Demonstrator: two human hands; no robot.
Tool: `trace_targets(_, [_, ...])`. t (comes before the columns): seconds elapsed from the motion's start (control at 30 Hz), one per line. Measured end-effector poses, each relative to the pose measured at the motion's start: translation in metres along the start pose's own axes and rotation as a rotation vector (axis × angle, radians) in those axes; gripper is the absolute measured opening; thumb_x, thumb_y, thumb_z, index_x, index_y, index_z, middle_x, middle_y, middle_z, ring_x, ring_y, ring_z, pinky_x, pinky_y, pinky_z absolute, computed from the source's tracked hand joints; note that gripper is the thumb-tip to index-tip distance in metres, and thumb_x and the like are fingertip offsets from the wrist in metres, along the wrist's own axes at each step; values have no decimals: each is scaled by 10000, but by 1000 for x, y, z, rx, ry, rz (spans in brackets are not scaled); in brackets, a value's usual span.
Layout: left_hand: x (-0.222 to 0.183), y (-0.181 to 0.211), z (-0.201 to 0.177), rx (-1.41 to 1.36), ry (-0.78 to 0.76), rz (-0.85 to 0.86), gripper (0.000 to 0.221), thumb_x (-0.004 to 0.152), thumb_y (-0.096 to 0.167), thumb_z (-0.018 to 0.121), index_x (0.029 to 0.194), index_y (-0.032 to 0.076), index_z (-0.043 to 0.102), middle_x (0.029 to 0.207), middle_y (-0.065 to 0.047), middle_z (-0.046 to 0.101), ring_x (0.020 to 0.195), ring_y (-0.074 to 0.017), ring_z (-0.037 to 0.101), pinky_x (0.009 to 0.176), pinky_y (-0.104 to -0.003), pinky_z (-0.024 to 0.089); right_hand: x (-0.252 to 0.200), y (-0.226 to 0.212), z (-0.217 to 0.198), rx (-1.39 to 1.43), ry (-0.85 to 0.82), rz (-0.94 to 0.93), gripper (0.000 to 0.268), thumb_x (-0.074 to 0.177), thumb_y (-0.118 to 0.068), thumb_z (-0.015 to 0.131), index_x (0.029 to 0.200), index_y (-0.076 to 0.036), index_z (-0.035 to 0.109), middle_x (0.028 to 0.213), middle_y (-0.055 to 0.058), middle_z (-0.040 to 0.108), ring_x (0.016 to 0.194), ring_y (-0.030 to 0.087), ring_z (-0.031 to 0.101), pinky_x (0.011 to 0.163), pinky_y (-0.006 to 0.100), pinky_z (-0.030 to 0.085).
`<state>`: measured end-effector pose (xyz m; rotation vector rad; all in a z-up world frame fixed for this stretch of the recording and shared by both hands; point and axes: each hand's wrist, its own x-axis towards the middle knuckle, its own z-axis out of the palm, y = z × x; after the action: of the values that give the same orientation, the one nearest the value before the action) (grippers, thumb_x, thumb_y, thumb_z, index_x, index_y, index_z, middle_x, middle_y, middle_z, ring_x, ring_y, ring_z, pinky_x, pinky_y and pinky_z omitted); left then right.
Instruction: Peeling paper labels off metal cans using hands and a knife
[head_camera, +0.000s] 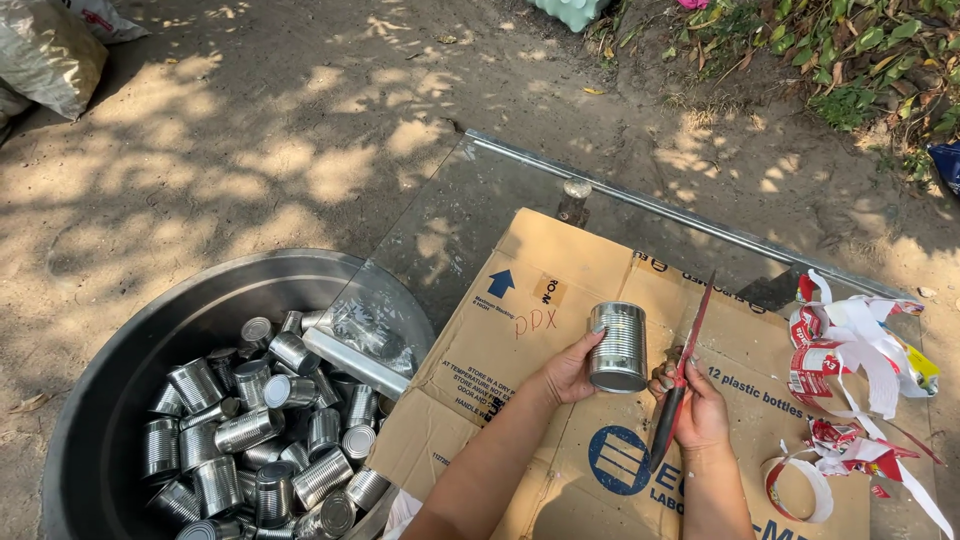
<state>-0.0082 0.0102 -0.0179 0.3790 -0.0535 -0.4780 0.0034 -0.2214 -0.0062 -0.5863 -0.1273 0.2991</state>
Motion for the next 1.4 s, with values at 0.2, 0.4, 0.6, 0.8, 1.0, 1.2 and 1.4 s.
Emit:
trace_targets(0.2, [-4,3,10,-14,-92,10,543,1033,306,607,1452,-3,451,1296,-210,643,1111,-276,689,976,-385,572,4,-1,-17,-28,75,-1,206,1042,-99,513,1238,-72,571,894,131,640,739,205,585,724,393,482])
trace_targets(0.4, [-6,3,10,-42,-30,1,545,1009,342,626,1405,-12,502,1236,-187,671,1047,-242,701,960,-361,570,-2,0,3,1,-26,1,268,1031,-103,505,1292,-57,542,885,130,632,729,221,539,711,382,451])
trace_targets(0.6, [-14,7,23,-146,-103,4,570,1029,366,599,1414,-36,476,1219,-223,666,1036,-285,700,958,-397,575,-4,0,1,-12,-1,7,178,1045,-110,504,1213,-61,535,893,136,613,750,226,545,711,378,473])
trace_targets(0.8, [-22,7,29,-47,-38,-5,577,1021,399,590,1417,-8,485,1229,-195,671,1042,-245,701,964,-358,573,-11,2,8,-18,70,-4,165,1047,-105,509,1196,-66,569,839,101,603,775,196,556,717,361,474])
trace_targets(1.0, [-22,5,32,-25,-101,-12,592,1065,422,529,1447,-25,454,1248,-227,653,1040,-283,703,955,-397,584,-9,2,0,-8,61,-8,155,1032,-79,520,1182,-97,555,875,121,606,760,199,555,720,370,484])
trace_targets(1.2, [-24,8,51,-40,93,-60,575,960,524,705,1206,7,654,1067,-204,748,922,-332,756,835,-510,635,-13,3,19,-215,223,-41,156,1001,-182,615,1156,-170,628,791,137,638,672,222,585,677,316,476])
trace_targets(1.4, [-11,0,30,-46,70,-73,587,974,522,688,1250,5,651,1126,-221,734,973,-366,742,863,-549,616,-16,1,27,-245,245,-42,188,996,-185,617,1183,-181,640,799,123,661,689,203,616,670,289,480])
